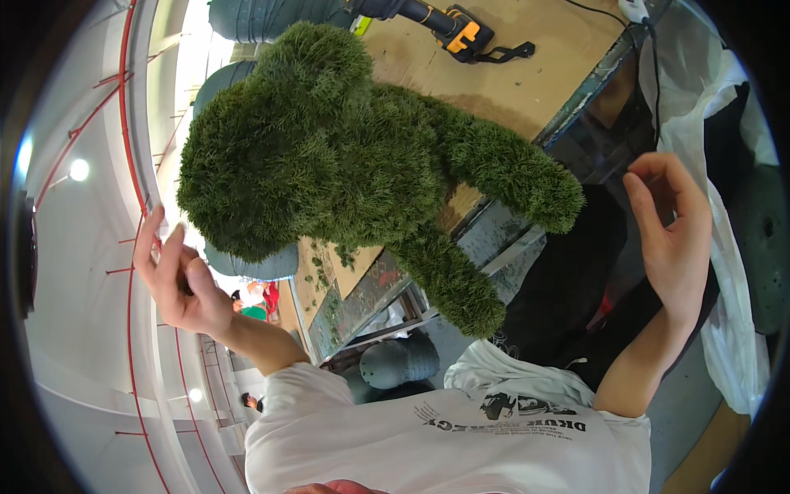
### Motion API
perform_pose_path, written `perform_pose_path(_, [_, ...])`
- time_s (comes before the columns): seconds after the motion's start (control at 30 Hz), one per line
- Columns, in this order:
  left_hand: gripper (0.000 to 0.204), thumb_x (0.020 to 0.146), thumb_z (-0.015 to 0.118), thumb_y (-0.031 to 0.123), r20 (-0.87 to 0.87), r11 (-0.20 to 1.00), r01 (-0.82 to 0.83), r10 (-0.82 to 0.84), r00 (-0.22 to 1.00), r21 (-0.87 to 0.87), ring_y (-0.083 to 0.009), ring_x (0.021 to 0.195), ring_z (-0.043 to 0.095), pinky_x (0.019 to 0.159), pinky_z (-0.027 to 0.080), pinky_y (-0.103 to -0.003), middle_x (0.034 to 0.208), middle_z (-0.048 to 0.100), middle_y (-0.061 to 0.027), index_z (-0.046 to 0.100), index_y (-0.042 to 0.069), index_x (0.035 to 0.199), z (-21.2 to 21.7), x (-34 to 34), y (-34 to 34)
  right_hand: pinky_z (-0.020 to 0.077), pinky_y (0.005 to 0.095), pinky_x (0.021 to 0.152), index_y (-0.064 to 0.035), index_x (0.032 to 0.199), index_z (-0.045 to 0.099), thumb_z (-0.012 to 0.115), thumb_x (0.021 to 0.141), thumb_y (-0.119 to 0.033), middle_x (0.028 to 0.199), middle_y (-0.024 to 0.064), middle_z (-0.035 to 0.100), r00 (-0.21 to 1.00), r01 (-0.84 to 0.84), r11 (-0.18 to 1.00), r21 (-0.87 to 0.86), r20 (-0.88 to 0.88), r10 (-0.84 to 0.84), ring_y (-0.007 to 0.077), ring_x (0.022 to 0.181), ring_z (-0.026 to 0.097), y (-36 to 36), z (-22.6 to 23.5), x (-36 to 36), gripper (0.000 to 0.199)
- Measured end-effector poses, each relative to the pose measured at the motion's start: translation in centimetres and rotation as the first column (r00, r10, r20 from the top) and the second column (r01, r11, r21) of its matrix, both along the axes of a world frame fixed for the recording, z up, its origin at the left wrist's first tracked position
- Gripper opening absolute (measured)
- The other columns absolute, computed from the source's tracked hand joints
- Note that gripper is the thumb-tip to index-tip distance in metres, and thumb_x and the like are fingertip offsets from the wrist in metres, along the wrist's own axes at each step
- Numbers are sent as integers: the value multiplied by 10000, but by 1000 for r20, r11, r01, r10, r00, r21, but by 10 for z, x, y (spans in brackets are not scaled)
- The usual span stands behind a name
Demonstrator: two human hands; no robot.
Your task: Gluing patches of artificial moss onto a bear-shaped sculpture using a hot glue gun.
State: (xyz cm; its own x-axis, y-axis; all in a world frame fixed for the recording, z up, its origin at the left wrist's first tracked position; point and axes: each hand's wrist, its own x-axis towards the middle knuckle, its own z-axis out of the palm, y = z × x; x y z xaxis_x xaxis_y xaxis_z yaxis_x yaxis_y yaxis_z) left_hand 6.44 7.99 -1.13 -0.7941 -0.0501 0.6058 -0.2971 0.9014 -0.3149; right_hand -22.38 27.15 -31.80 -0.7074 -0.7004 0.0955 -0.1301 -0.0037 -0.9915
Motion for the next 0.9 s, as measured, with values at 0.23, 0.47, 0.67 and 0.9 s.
perform_pose_path(0.23, [373,671,869,288,497,981,10,90,863,-194,-53,515,415,438,302,-207,1255,722,-161,844,153,1017,17,-42,-3,361,179,631,-33,965,659,752,929,-29,842,-50,613,987,-24,905,-425,131,88,2,730,513,-55,114,60,99])
perform_pose_path(0.47, [319,755,846,250,536,978,102,12,844,-182,-47,569,484,452,304,-200,1273,715,-164,831,118,1044,18,-46,-6,303,191,540,-49,843,619,801,902,-108,695,-82,540,915,-186,784,-592,187,358,-11,615,416,-124,163,87,199])
perform_pose_path(0.67, [274,774,842,246,493,981,104,-11,870,-163,-63,616,557,465,325,-199,1209,740,-153,830,117,1015,15,-38,-12,405,306,550,-11,826,602,792,870,-133,671,41,567,893,-311,792,-526,125,433,162,617,527,-141,169,93,230])
perform_pose_path(0.9, [260,815,817,291,479,978,116,-18,878,-176,-68,620,568,465,328,-204,1186,746,-147,833,121,1010,12,-38,-13,374,275,517,-55,864,631,756,815,21,709,23,499,983,-181,719,-671,-143,113,118,576,459,-148,163,97,154])
